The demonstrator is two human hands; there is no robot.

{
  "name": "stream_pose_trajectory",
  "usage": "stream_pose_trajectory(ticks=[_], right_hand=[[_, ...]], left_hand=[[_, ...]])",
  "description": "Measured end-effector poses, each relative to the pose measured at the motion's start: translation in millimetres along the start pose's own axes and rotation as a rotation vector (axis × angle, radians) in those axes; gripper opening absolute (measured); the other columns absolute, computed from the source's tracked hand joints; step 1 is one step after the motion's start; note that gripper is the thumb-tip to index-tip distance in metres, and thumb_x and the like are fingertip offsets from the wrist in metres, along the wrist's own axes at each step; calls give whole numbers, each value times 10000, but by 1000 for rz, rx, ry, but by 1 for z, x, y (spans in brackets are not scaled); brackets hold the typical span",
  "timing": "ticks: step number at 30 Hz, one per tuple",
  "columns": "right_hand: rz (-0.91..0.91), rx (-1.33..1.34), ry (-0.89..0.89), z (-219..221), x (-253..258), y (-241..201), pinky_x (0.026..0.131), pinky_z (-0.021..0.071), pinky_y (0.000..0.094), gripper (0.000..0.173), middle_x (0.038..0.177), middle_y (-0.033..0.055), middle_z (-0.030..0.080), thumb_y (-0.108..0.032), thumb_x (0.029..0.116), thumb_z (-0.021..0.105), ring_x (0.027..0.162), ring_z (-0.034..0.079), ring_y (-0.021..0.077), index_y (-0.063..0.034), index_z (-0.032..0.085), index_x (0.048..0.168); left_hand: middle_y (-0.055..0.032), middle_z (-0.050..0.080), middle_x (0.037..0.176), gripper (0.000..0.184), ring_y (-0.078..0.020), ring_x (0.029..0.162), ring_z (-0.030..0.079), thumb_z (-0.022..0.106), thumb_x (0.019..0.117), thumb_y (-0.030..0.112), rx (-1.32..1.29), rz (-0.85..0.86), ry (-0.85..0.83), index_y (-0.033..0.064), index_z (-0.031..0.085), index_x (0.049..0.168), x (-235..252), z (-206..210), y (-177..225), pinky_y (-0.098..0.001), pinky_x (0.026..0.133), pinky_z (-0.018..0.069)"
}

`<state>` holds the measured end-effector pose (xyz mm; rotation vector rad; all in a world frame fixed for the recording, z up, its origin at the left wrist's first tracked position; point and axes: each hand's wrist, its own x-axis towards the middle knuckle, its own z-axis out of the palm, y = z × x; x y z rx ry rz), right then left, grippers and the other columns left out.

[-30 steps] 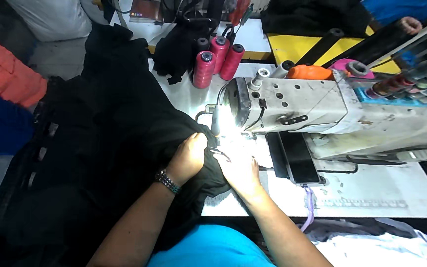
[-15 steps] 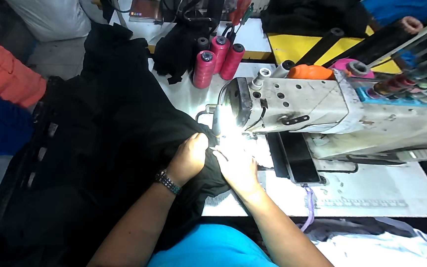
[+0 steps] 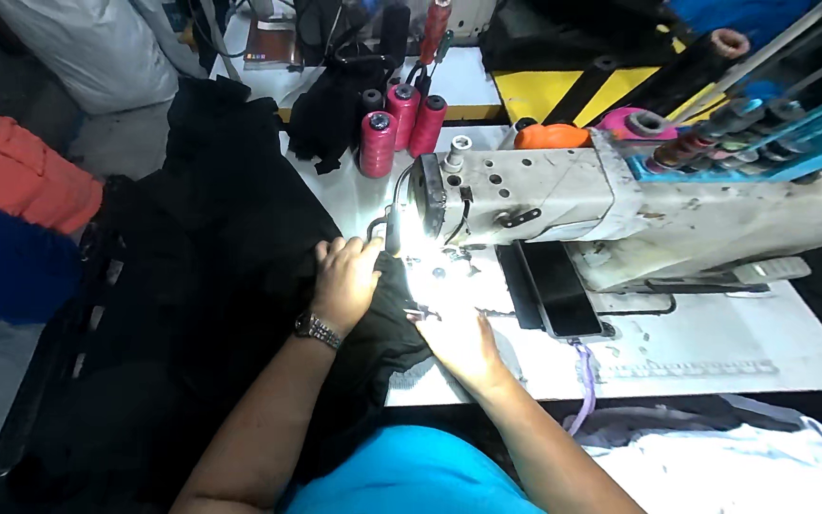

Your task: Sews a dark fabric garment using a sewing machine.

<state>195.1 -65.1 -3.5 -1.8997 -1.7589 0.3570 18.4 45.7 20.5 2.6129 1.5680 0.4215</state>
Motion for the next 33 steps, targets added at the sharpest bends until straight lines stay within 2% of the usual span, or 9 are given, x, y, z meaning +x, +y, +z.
stream_pose_trajectory(ticks=[3, 6, 10, 12, 16, 19, 23, 26, 33], right_hand=[[44, 58, -31, -5, -4, -2, 845, 592, 435, 241, 977, 118, 769, -216, 892, 665, 914, 744, 245, -49, 785, 1018], [-4, 62, -12, -4, -7, 0, 785, 599, 470, 195, 914, 118, 757, -192, 875, 677, 872, 741, 261, -48, 775, 963], [-66, 68, 14, -3, -8, 4, 766, 600, 487, 182, 897, 122, 753, -173, 860, 683, 862, 741, 276, -40, 771, 948], [-83, 62, 27, -3, -8, 5, 746, 598, 480, 173, 876, 124, 747, -171, 857, 678, 842, 739, 274, -40, 765, 929], [-106, 68, -25, -7, -3, 7, 777, 599, 489, 215, 929, 118, 759, -200, 872, 672, 882, 744, 272, -46, 774, 982], [-93, 107, -9, -11, 5, 9, 805, 605, 447, 284, 989, 73, 763, -280, 901, 645, 910, 738, 205, -91, 770, 1073], [-167, -64, 45, -12, 13, 7, 824, 591, 509, 298, 1055, 131, 743, -207, 938, 602, 968, 727, 298, -70, 747, 1158], [-260, -154, 83, -4, 10, 5, 815, 599, 483, 242, 1049, 85, 763, -182, 957, 596, 964, 736, 282, -138, 780, 1109], [-341, -141, 173, 5, 3, -3, 773, 606, 437, 223, 1008, 76, 776, -172, 951, 622, 917, 739, 278, -153, 802, 1082]], left_hand=[[-54, 686, 932, 268, -283, 936, 629, 755, 861, 145, -90, 88, 24, 215, 781, 1119, -7, -7, -7, -557, 927, 444], [-69, 649, 972, 209, -288, 981, 605, 719, 840, 66, -161, 169, 96, 164, 772, 1017, -20, -11, -13, -535, 937, 451], [-52, 690, 1190, 103, -268, 1254, 574, 687, 817, 30, -241, 321, 196, 114, 740, 847, -37, -6, -23, -527, 1121, 394], [-14, 722, 1183, 74, -238, 1316, 562, 677, 836, 59, -268, 383, 202, 114, 714, 804, -45, -3, -26, -541, 1190, 323], [4, 734, 984, 65, -227, 1221, 615, 684, 884, 107, -288, 436, 198, 142, 737, 895, -55, -1, -26, -592, 1192, 278], [7, 729, 970, 141, -231, 1195, 621, 663, 901, 117, -275, 464, 220, 169, 764, 986, -58, 2, -26, -608, 1179, 276], [4, 721, 964, 124, -230, 1207, 612, 676, 889, 117, -289, 464, 231, 171, 761, 960, -59, 4, -26, -603, 1190, 263], [2, 720, 957, 102, -228, 1208, 614, 689, 872, 131, -282, 457, 251, 168, 752, 943, -60, 6, -27, -592, 1193, 271], [-2, 717, 948, 88, -226, 1192, 619, 699, 864, 137, -291, 459, 271, 158, 750, 931, -62, 6, -27, -582, 1185, 287]])
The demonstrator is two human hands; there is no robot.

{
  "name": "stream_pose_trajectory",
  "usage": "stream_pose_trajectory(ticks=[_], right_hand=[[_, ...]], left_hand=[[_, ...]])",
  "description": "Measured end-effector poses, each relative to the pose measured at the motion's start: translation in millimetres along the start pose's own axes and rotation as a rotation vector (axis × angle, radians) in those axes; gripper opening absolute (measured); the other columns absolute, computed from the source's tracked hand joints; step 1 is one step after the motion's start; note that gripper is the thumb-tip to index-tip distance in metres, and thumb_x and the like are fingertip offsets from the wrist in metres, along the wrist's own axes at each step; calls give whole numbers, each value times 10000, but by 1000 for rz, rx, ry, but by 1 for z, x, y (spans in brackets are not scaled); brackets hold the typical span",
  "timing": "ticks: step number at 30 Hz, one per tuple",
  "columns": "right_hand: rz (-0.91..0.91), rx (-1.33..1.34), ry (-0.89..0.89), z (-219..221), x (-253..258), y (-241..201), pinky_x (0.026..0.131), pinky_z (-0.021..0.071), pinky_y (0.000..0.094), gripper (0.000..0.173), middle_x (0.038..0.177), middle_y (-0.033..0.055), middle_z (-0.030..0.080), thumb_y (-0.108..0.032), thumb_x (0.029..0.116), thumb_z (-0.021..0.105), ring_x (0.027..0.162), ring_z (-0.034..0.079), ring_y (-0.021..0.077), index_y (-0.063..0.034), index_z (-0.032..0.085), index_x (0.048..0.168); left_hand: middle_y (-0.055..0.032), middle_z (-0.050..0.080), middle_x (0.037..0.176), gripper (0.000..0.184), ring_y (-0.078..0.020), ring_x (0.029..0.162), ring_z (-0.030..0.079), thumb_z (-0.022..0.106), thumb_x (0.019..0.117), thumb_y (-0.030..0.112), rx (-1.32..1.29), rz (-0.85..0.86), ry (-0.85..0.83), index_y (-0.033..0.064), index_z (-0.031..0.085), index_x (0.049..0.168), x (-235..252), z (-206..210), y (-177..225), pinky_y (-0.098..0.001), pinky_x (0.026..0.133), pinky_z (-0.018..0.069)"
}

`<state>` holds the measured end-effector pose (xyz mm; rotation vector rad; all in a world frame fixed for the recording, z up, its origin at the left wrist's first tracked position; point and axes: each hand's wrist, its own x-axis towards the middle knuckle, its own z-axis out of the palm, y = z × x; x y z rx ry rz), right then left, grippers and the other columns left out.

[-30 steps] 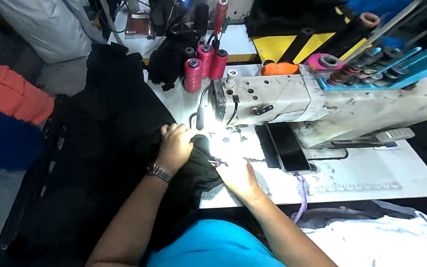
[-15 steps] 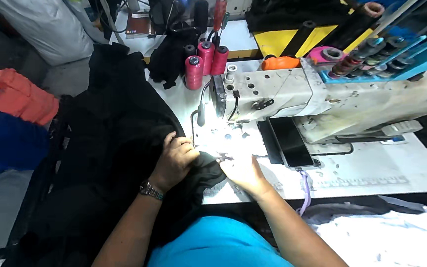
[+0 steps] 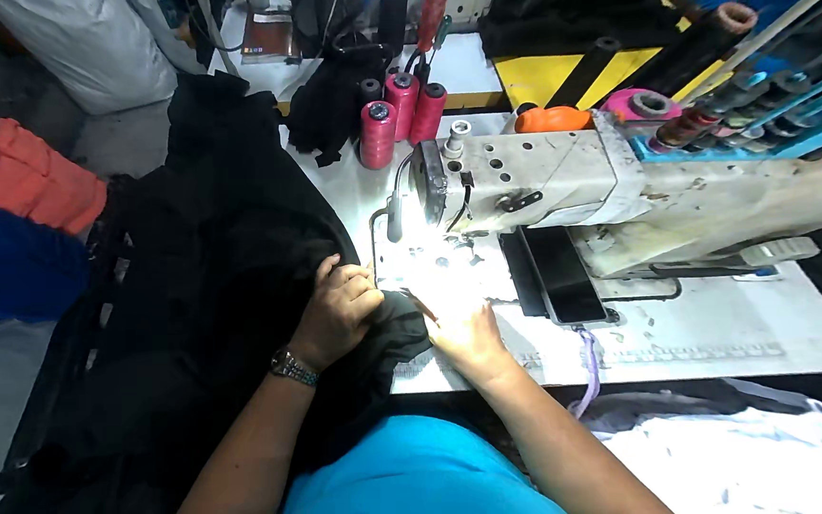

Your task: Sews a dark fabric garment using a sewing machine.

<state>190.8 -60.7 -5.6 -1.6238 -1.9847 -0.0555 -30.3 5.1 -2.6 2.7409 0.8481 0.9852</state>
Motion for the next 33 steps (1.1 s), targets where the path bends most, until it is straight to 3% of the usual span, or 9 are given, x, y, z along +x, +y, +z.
stream_pose_trajectory(ticks=[3, 12, 17, 19, 22, 25, 27, 33], right_hand=[[-14, -8, 2, 2, 0, -1, 733, 603, 431, 218, 954, 80, 770, -149, 939, 624, 875, 736, 276, -150, 806, 1061], [25, 23, -21, 4, -1, 2, 735, 603, 439, 257, 969, 57, 772, -125, 923, 605, 892, 738, 259, -179, 806, 1074], [222, 119, -10, -6, 4, -3, 770, 611, 438, 238, 966, 98, 758, -216, 918, 633, 882, 740, 236, -73, 776, 1042], [222, 186, -33, -7, 7, -10, 737, 601, 451, 253, 910, 98, 756, -266, 889, 665, 842, 737, 236, -62, 776, 987], [148, 266, -124, 3, 7, -15, 806, 603, 464, 264, 1049, 45, 774, -244, 919, 668, 952, 741, 213, -165, 784, 1142], [101, 293, -41, 19, 4, -12, 760, 607, 452, 238, 974, 60, 780, -126, 881, 626, 895, 751, 220, -125, 800, 1043], [163, 322, -18, 19, 5, -10, 769, 615, 408, 199, 932, 71, 768, -110, 877, 625, 868, 743, 198, -82, 787, 990], [247, 243, 9, 3, 9, -14, 723, 597, 429, 135, 821, 111, 736, -105, 887, 640, 782, 727, 242, -34, 755, 892]], left_hand=[[1, 714, 936, 69, -221, 1186, 621, 706, 875, 147, -3, -4, 2, 154, 747, 930, -1, 0, 0, -579, 1185, 293], [10, 718, 954, 81, -212, 1203, 618, 702, 875, 136, 15, -23, -1, 158, 747, 938, -1, 2, 0, -568, 1193, 296], [-26, 727, 996, 106, -202, 1166, 644, 713, 858, 124, 3, -76, 62, 99, 693, 959, -3, 7, -1, -531, 1187, 334], [-49, 719, 1044, 121, -202, 1165, 642, 714, 863, 119, -6, -87, 72, 79, 673, 970, -2, 6, 0, -518, 1189, 333], [-54, 711, 1058, 135, -195, 1156, 643, 722, 854, 117, -8, -90, 82, 78, 661, 968, -2, 7, 0, -504, 1190, 337], [-46, 719, 1040, 121, -194, 1157, 646, 716, 859, 118, -9, -91, 76, 82, 666, 964, -2, 6, 0, -506, 1192, 332], [-27, 727, 1009, 105, -195, 1166, 646, 710, 871, 126, -8, -87, 60, 92, 677, 965, -3, 6, -1, -516, 1194, 332], [-16, 726, 944, 86, -214, 1171, 641, 715, 865, 136, -17, -62, 46, 111, 730, 945, -1, 5, 0, -537, 1183, 332]])
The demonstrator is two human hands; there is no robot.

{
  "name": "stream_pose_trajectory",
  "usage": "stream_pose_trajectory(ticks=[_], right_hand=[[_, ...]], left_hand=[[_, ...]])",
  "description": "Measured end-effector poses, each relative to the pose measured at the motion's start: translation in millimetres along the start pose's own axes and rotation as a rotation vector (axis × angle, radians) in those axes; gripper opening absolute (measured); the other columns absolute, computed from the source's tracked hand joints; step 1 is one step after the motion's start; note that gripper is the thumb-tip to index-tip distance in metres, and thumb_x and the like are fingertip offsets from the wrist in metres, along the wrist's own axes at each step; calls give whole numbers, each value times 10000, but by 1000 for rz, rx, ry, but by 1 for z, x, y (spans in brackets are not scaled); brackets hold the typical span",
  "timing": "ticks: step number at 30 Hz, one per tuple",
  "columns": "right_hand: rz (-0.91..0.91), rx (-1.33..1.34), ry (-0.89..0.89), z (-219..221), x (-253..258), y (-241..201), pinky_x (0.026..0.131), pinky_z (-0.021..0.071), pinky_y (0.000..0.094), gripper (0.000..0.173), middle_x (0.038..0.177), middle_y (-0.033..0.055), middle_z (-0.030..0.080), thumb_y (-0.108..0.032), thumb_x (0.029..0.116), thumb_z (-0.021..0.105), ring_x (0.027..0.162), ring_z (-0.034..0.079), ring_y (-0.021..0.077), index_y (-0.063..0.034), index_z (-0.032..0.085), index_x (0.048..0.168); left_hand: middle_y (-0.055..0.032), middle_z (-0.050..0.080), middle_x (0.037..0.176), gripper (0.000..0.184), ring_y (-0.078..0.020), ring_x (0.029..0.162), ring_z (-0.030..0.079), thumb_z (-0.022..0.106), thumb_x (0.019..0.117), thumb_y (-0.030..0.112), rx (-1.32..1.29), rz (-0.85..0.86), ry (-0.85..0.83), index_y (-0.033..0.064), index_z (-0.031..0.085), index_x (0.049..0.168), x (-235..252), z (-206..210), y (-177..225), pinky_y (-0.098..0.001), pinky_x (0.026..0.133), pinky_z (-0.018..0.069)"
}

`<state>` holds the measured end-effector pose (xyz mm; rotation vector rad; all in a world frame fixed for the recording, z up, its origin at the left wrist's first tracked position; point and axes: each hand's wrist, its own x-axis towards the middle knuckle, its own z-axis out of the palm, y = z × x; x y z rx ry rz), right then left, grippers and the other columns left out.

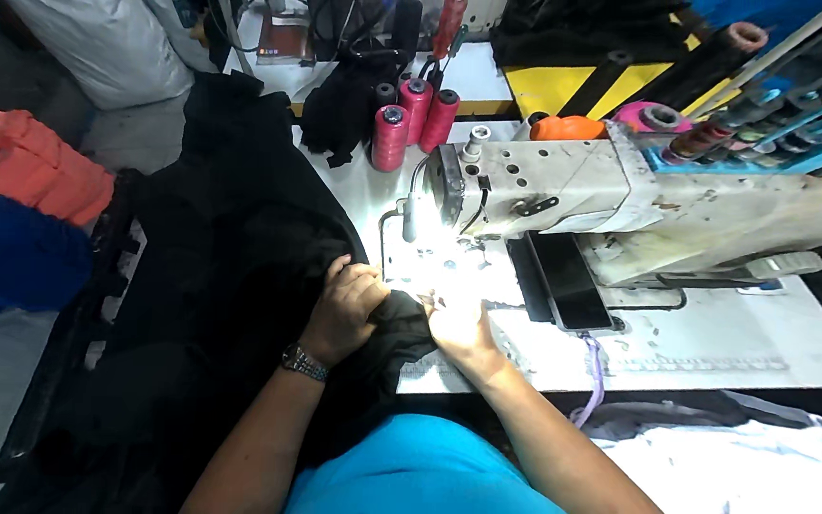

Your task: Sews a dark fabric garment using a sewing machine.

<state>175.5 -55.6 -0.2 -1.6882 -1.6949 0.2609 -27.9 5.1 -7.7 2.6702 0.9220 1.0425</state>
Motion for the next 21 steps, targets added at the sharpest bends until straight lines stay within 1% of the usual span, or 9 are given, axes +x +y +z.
stream_pose_trajectory(ticks=[2, 4, 7, 9, 13, 16, 18, 19, 21], right_hand=[[-17, -9, 21, 0, -2, -2, 721, 600, 417, 128, 816, 110, 737, -102, 880, 649, 776, 728, 243, -31, 756, 881], [-30, 10, 52, 1, -3, -3, 721, 598, 382, 121, 809, 99, 737, -112, 877, 661, 770, 726, 218, -37, 757, 871], [-72, 56, 92, 2, -3, -3, 739, 592, 314, 134, 841, 74, 748, -114, 870, 656, 791, 722, 162, -56, 769, 913], [-115, 47, 109, 3, -2, -2, 752, 595, 302, 156, 864, 66, 760, -112, 869, 643, 813, 730, 154, -63, 777, 933], [-170, -44, 153, 2, 0, -1, 706, 594, 347, 159, 836, 79, 752, -91, 852, 622, 781, 730, 201, -56, 768, 904], [-67, -65, 166, -3, 0, -3, 675, 581, 369, 110, 801, 100, 717, -129, 848, 668, 743, 705, 214, -42, 734, 839], [40, -19, 61, -10, -3, -3, 760, 596, 363, 318, 927, 82, 726, -346, 943, 678, 829, 701, 172, -44, 742, 1023], [77, 12, 13, -12, -4, -3, 791, 597, 365, 408, 969, 82, 729, -419, 956, 665, 858, 702, 162, -40, 733, 1092], [79, 43, -35, -12, -8, -4, 776, 593, 347, 384, 956, 89, 728, -387, 963, 641, 847, 704, 157, -34, 729, 1086]], left_hand=[[-15, 729, 956, 96, -215, 1179, 639, 718, 866, 137, -9, 6, -6, 113, 737, 957, -1, -1, 0, -541, 1183, 334], [-23, 736, 1019, 168, -216, 1182, 643, 705, 862, 109, -35, 28, -9, 133, 750, 1022, -2, -1, -1, -570, 1181, 327], [0, 717, 1158, 323, -190, 1163, 642, 600, 925, 83, -50, 73, -62, 232, 751, 1169, -2, -3, -1, -614, 1166, 301], [44, 712, 1211, 359, -160, 1144, 640, 549, 969, 80, -47, 94, -94, 284, 747, 1189, 0, -3, 1, -615, 1153, 302], [58, 731, 1194, 379, -144, 1083, 656, 539, 937, 40, -35, 92, -98, 223, 752, 1193, 1, -1, 3, -561, 1137, 317], [20, 729, 1220, 419, -165, 1076, 670, 574, 878, 53, -41, 33, -103, 178, 740, 1242, 0, 1, 2, -548, 1124, 345], [-7, 721, 1242, 409, -176, 1112, 670, 587, 871, 78, -64, -12, -91, 156, 738, 1243, -1, 2, 0, -542, 1135, 354], [-14, 716, 1258, 407, -177, 1129, 666, 586, 871, 86, -74, -27, -81, 148, 738, 1243, -1, 2, 0, -532, 1140, 351], [-22, 712, 1269, 392, -174, 1148, 661, 589, 878, 102, -91, -41, -60, 140, 739, 1238, -1, 3, -1, -519, 1140, 353]])
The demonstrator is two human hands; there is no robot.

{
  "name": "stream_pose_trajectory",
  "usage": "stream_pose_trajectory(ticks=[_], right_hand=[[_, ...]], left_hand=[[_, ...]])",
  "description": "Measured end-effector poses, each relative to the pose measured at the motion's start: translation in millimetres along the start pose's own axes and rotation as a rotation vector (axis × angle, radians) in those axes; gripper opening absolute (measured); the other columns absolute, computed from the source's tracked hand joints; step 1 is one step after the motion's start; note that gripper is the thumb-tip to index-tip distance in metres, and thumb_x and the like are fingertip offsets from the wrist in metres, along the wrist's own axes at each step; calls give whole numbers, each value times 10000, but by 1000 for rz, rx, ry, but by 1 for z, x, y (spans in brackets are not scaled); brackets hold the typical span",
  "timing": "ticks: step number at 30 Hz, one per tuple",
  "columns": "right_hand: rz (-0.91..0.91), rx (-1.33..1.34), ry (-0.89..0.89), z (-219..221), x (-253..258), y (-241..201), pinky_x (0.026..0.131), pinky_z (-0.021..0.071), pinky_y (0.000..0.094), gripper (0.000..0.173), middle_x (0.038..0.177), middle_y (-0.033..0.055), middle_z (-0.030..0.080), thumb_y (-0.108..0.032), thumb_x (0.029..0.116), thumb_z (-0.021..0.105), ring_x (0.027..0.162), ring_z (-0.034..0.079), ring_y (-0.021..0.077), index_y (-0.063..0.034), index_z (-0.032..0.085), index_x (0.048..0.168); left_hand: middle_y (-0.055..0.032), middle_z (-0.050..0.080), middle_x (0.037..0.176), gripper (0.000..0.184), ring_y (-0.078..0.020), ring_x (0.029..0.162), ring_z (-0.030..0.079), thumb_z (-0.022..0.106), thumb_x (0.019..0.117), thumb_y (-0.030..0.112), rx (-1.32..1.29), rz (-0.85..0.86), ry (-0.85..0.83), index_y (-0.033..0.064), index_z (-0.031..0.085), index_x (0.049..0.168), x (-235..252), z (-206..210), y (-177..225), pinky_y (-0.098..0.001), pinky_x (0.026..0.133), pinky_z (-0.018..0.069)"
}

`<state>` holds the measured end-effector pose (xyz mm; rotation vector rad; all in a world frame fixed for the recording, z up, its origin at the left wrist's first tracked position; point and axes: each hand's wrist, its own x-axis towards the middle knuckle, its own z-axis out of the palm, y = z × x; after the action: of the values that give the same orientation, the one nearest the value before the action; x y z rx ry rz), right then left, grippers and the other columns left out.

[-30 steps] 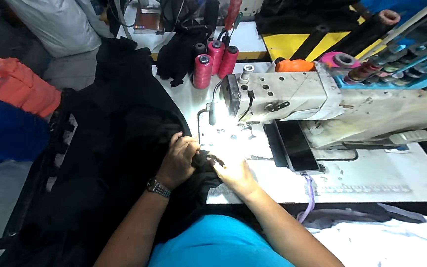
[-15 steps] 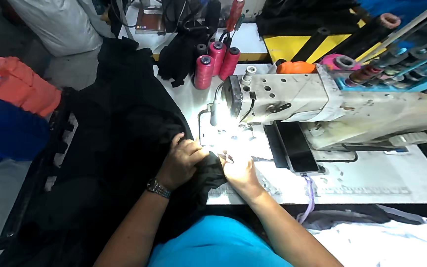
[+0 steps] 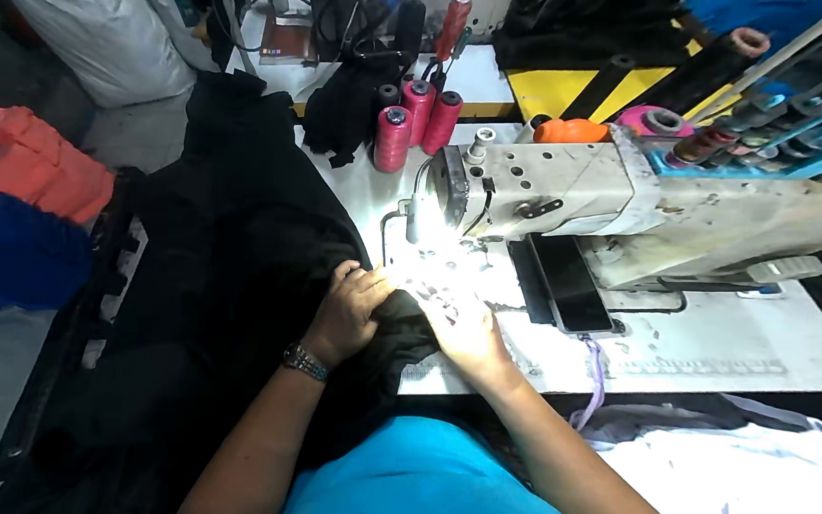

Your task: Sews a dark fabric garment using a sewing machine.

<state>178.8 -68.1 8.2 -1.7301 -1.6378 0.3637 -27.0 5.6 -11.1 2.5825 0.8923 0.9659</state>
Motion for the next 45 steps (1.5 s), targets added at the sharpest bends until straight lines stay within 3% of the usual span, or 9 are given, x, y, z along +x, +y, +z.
stream_pose_trajectory(ticks=[19, 25, 29, 31, 32, 34, 37, 41, 45], right_hand=[[4, 68, -30, 7, 0, 1, 819, 597, 318, 200, 968, 21, 766, -264, 956, 657, 903, 723, 116, -119, 783, 1014], [34, 11, -93, -2, -8, 9, 882, 591, 452, 631, 1129, 113, 730, -599, 858, 713, 1025, 714, 222, -65, 716, 1194], [43, 145, -54, 1, -9, 13, 818, 596, 337, 202, 953, 63, 762, -153, 896, 660, 886, 726, 137, -61, 776, 1033], [269, 566, -66, -6, -1, 7, 583, 509, 165, 93, 782, -21, 651, -113, 968, 629, 613, 579, 4, -36, 679, 985], [414, 798, -75, -11, 3, 2, 479, 459, 150, 58, 725, -35, 596, -92, 985, 629, 505, 501, 1, -45, 601, 968], [582, 1060, -55, -18, 6, -6, 422, 418, 154, 84, 706, -39, 564, -68, 1002, 613, 447, 439, 7, -68, 534, 973], [543, 1118, 46, -16, 4, 0, 495, 456, 147, 65, 794, -40, 605, -62, 1003, 605, 549, 515, -8, -71, 551, 1038], [276, 882, 136, -7, 5, 28, 780, 542, 197, 131, 930, -26, 664, -88, 982, 614, 859, 633, 16, -31, 645, 1096], [165, 696, 197, -5, 13, 36, 774, 535, 190, 106, 896, -30, 666, -108, 983, 606, 830, 624, -2, -51, 677, 1038]], left_hand=[[-46, 686, 1320, 392, -166, 1229, 629, 631, 857, 91, -27, -12, 22, 103, 720, 1240, 1, 0, -1, -493, 1142, 370], [-81, 649, 1335, 165, -190, 1283, 576, 679, 908, 170, -145, -14, 7, 107, 767, 1033, 9, -11, -3, -486, 1171, 365], [-8, 733, 1160, 154, -158, 1280, 597, 626, 931, 202, -162, -65, -20, 106, 745, 908, 26, -23, 1, -556, 1217, 281], [35, 730, 978, 138, -63, 1041, 664, 626, 934, 187, -260, -221, -5, 110, 738, 907, 36, -28, 8, -381, 1084, 461], [40, 674, 833, 108, -45, 839, 644, 627, 908, 159, -309, -305, 25, 112, 703, 846, 40, -26, 10, -288, 832, 535], [36, 579, 673, 125, -50, 621, 556, 626, 896, 121, -420, -444, 52, 113, 639, 771, 48, -19, 15, -259, 573, 471], [10, 659, 763, 46, -55, 689, 620, 694, 920, 99, -511, -594, 52, 74, 678, 884, 56, -10, 24, -264, 651, 533], [-31, 719, 991, 107, -106, 920, 683, 694, 938, 58, -642, -625, 94, 50, 685, 1044, 54, 0, 26, -301, 836, 580], [-48, 723, 1000, 116, -124, 932, 689, 663, 951, 37, -669, -627, 196, 41, 681, 1066, 52, 12, 27, -312, 850, 582]])
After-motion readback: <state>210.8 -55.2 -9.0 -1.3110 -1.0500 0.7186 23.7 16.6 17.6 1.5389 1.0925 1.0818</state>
